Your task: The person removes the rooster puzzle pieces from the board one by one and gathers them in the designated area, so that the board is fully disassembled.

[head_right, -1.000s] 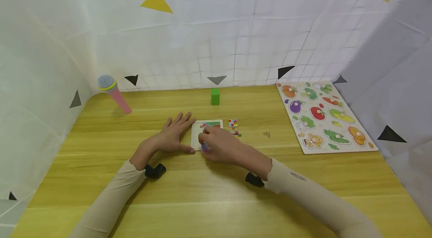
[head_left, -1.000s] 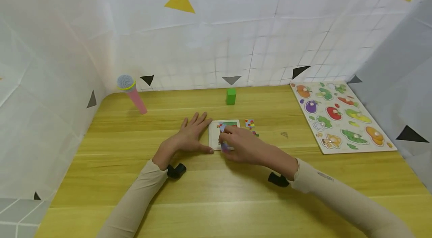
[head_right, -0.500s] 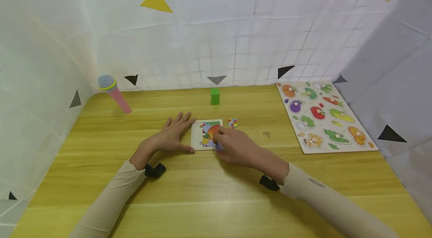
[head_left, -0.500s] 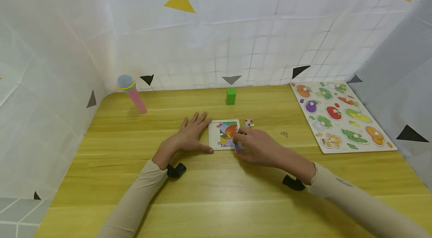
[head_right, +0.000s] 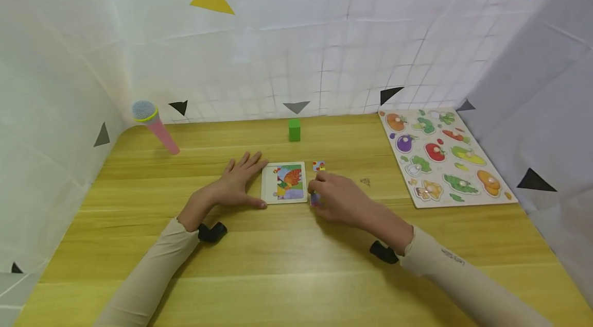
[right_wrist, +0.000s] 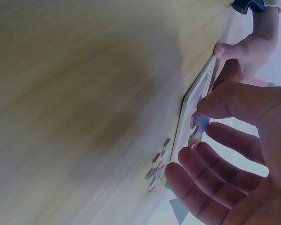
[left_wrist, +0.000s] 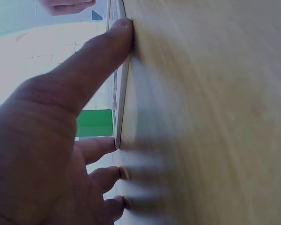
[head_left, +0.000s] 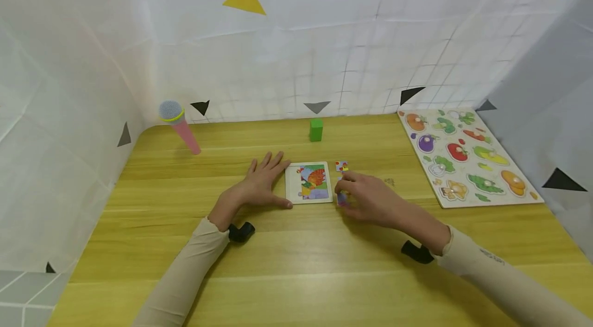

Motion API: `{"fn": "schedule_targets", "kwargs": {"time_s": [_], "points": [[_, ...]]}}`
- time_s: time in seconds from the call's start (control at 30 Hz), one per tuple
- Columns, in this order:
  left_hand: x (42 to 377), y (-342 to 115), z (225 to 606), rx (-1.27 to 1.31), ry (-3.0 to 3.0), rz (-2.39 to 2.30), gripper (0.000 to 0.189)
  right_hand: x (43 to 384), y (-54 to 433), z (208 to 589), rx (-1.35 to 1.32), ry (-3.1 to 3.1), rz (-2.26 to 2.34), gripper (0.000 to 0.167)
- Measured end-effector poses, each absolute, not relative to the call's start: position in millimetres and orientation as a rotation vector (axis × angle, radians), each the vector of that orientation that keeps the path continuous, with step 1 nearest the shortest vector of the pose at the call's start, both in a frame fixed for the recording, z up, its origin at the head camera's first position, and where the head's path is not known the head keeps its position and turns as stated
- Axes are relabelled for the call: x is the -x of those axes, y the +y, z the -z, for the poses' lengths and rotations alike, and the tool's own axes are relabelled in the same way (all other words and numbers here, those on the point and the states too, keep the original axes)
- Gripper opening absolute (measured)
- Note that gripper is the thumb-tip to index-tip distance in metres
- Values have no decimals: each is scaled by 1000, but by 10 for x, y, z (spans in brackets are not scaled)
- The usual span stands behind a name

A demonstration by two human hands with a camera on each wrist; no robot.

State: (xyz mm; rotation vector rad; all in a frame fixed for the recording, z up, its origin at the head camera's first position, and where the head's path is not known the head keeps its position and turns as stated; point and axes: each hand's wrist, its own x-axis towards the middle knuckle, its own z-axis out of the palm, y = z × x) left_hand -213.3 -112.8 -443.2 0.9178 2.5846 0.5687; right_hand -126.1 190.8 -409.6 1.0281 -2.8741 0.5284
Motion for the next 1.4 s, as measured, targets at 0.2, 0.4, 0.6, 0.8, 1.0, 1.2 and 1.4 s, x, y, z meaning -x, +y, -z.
{"fn": "schedule_targets", "kwargs": {"time_s": [0.2,0.4,0.6,0.8,1.0,1.2,1.4], "points": [[2141,-1144,4424,-918,2585,-577,114,1271,1960,4121,-1004,-2906,-511,27],[2150,-1145,4429,-916,2581,-572,115,1274,1977,4146,-982,-2933,-505,29],[2147,-1149,4421,-919,2578,-579,114,1282,1980,4165,-974,-2938,-515,28],[2151,-1150,4429,-929,2581,-574,114,1287,1979,4195,-970,-2926,-514,27],[2152,-1148,4432,-926,2580,-571,114,1283,1973,4204,-952,-2927,-513,26],[2150,-1143,4436,-925,2580,-568,114,1282,1977,4212,-963,-2915,-519,25],[2149,-1137,4438,-928,2571,-564,114,1269,2000,4203,-953,-2928,-524,27]]}}
